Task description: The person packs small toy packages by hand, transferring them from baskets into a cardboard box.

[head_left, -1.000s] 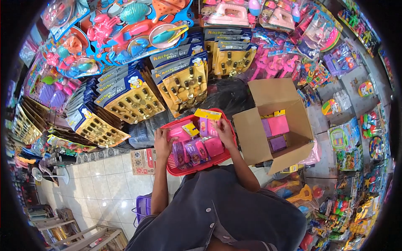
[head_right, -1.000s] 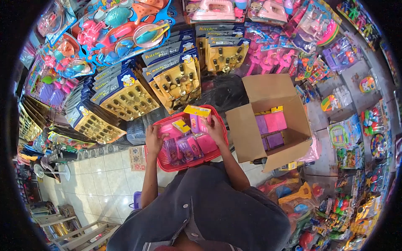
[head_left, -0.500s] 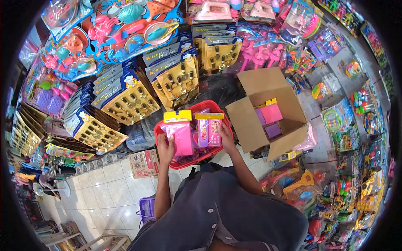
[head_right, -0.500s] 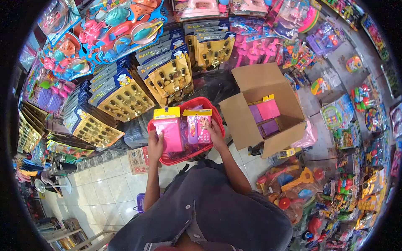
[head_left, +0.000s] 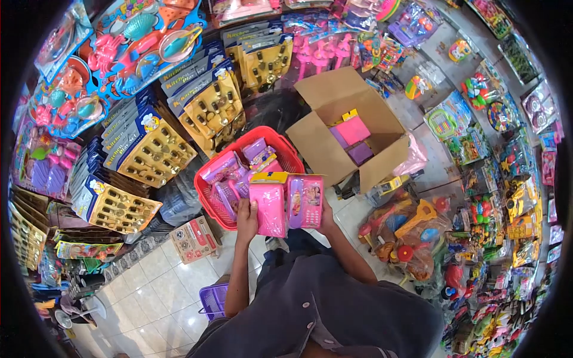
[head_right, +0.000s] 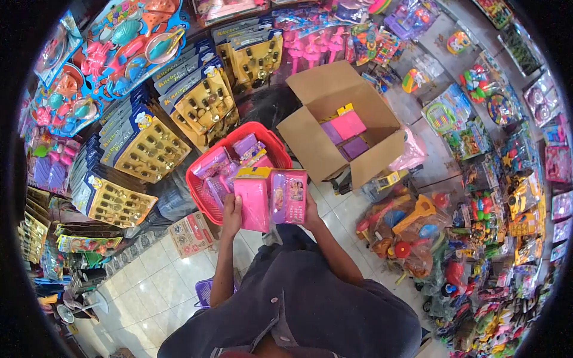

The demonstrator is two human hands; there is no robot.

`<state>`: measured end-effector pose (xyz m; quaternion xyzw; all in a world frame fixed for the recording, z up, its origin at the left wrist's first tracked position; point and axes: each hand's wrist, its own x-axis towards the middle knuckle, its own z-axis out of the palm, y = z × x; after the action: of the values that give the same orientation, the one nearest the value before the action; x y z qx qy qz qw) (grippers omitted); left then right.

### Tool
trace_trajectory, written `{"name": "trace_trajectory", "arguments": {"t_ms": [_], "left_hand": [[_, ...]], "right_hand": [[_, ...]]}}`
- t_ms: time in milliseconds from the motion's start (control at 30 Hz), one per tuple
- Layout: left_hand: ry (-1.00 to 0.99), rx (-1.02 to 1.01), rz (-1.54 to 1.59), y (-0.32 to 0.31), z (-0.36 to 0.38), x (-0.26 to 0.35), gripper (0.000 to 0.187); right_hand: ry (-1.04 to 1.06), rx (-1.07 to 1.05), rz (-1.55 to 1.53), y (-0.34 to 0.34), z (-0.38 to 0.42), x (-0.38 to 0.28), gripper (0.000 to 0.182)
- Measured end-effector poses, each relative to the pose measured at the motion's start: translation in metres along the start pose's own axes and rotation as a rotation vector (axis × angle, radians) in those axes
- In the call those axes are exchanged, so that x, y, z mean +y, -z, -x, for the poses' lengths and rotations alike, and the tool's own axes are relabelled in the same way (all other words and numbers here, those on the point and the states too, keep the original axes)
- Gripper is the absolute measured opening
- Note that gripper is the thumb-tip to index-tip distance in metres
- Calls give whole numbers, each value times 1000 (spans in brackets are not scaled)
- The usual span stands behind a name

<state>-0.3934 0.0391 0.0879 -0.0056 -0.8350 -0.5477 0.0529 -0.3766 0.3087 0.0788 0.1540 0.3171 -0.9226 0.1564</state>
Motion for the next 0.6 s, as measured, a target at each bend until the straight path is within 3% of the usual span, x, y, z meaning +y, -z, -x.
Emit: {"name": "trace_trajectory", "arguments": {"t_ms": [133, 467, 600], "left_hand": [[-13, -41, 30, -15, 15, 22, 38], [-27, -123, 72, -61, 33, 39, 37], [-71, -100, 123, -111, 34, 46, 37]], "right_hand": [[-19, -165, -229, -7, 29, -4, 66], [-38, -128, -106, 36, 49, -39, 74], [-5, -143, 17, 85, 51, -57, 81]]}}
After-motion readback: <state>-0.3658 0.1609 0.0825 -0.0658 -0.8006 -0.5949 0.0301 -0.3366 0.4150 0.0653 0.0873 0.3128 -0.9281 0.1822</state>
